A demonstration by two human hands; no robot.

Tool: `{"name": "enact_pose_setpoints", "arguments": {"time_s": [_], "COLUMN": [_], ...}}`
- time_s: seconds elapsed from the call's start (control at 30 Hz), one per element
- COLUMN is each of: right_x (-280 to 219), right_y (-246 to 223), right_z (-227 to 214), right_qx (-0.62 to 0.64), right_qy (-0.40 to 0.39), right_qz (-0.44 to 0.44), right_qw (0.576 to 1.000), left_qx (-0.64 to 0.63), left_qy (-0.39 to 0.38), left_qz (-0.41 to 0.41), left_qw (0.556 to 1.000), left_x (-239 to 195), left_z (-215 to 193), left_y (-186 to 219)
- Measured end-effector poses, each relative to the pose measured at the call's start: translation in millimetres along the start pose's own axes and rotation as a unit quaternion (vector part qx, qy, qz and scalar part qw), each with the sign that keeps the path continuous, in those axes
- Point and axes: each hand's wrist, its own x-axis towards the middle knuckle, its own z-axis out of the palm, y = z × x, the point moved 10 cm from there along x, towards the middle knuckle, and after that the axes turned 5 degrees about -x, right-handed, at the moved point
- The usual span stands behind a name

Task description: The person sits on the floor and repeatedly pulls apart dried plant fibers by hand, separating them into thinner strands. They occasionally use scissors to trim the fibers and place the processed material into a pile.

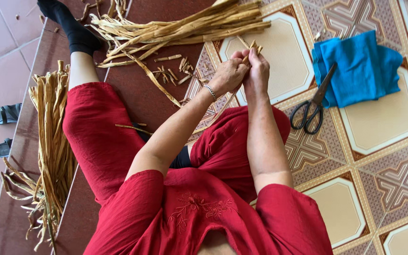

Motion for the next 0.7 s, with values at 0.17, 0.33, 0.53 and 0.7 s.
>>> {"name": "enact_pose_setpoints", "arguments": {"time_s": [0.17,0.33,0.53,0.7], "right_x": [25.2,13.6,30.8,58.3], "right_y": [11.3,8.9,-5.1,21.9], "right_z": [-62.7,-91.2,-157.9,-209.3], "right_qx": [0.155,0.131,0.188,0.189], "right_qy": [0.12,0.242,0.286,0.301], "right_qz": [0.039,0.018,-0.001,0.006], "right_qw": [0.98,0.961,0.94,0.935], "left_qx": [-0.014,0.048,0.115,0.147], "left_qy": [-0.113,-0.067,-0.094,-0.047], "left_qz": [-0.079,0.079,0.061,0.106], "left_qw": [0.99,0.993,0.987,0.982], "left_x": [-42.0,-76.7,-166.6,-230.3], "left_z": [20.3,11.8,-17.7,-66.2], "left_y": [0.9,12.8,24.6,42.1]}}
